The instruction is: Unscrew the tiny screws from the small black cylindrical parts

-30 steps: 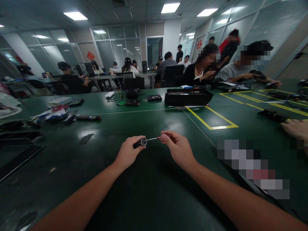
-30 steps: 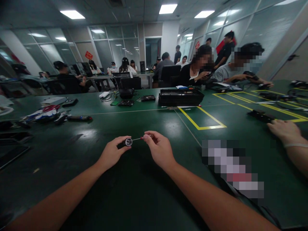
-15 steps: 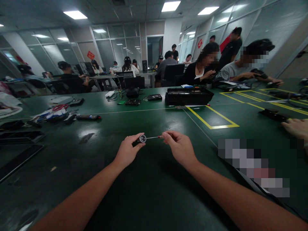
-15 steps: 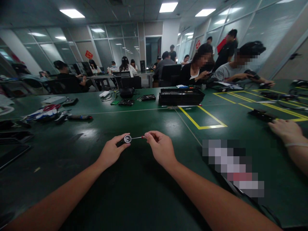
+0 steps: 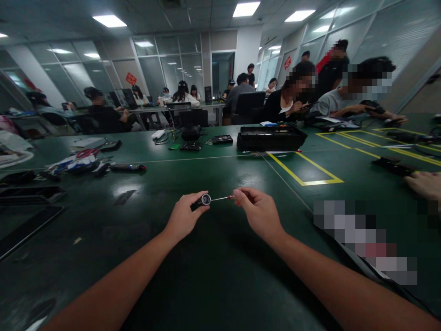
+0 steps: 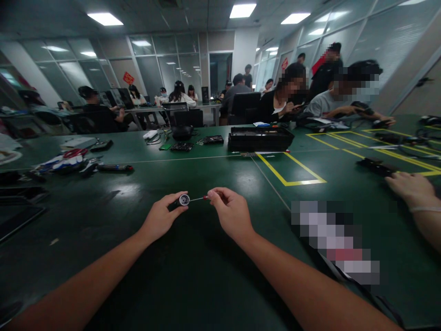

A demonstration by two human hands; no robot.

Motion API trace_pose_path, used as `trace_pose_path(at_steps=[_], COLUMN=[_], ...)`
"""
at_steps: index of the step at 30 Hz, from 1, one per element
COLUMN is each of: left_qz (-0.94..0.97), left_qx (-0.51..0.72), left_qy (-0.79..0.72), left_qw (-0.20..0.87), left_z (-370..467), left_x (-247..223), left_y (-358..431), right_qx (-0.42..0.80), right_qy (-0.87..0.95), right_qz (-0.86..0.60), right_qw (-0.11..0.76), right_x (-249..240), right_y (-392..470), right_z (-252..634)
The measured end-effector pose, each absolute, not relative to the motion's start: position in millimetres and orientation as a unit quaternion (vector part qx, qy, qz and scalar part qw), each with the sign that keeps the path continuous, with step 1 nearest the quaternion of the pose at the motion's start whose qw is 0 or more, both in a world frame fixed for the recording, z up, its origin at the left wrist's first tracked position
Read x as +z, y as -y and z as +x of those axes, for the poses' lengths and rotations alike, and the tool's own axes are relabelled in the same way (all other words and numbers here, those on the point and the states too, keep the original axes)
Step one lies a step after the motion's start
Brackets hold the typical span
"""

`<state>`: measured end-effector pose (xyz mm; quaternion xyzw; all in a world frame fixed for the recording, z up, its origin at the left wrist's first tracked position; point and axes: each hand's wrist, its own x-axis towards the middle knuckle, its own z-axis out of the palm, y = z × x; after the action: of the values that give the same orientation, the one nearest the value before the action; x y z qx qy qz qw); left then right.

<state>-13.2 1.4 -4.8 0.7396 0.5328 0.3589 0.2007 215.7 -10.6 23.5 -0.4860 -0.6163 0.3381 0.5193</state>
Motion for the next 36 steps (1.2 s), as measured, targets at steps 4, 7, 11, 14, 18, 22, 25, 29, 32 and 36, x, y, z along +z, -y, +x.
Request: trace_pose_path(at_steps=[4, 7, 11, 14, 18, 22, 25, 29, 32, 36], left_qz=[0.74, 0.742, 0.744, 0.747, 0.751, 0.761, 0.767, 0.771, 0.774, 0.775], left_qx=[0.36, 0.352, 0.353, 0.347, 0.342, 0.334, 0.329, 0.326, 0.319, 0.313], left_qy=[-0.532, -0.536, -0.534, -0.534, -0.536, -0.53, -0.528, -0.526, -0.528, -0.53], left_qw=[0.198, 0.196, 0.191, 0.189, 0.178, 0.166, 0.156, 0.147, 0.143, 0.14], left_z=[-12.5, -11.3, -10.3, -9.4, -7.8, -7.4, -8.2, -9.1, -9.0, -9.4], left_x=[-3.4, -0.9, 0.5, 1.6, 3.9, 5.4, 5.9, 6.2, 6.6, 7.3], left_y=[-0.5, 1.0, 2.4, 3.2, 4.0, 4.7, 5.3, 6.0, 6.5, 6.8], right_qx=[0.334, 0.332, 0.323, 0.32, 0.319, 0.317, 0.285, 0.238, 0.215, 0.162], right_qy=[0.62, 0.622, 0.625, 0.626, 0.632, 0.635, 0.642, 0.662, 0.681, 0.702], right_qz=[-0.481, -0.486, -0.489, -0.492, -0.486, -0.492, -0.528, -0.558, -0.556, -0.55], right_qw=[0.522, 0.517, 0.516, 0.514, 0.513, 0.504, 0.477, 0.44, 0.427, 0.423], right_x=[23.9, 24.8, 27.0, 27.4, 25.7, 27.2, 30.1, 30.4, 26.9, 22.0], right_y=[11.5, 12.1, 13.3, 13.7, 13.4, 14.1, 14.8, 14.1, 12.5, 11.8], right_z=[215.7, 215.4, 215.6, 216.2, 215.9, 215.5, 217.2, 219.9, 219.8, 218.4])
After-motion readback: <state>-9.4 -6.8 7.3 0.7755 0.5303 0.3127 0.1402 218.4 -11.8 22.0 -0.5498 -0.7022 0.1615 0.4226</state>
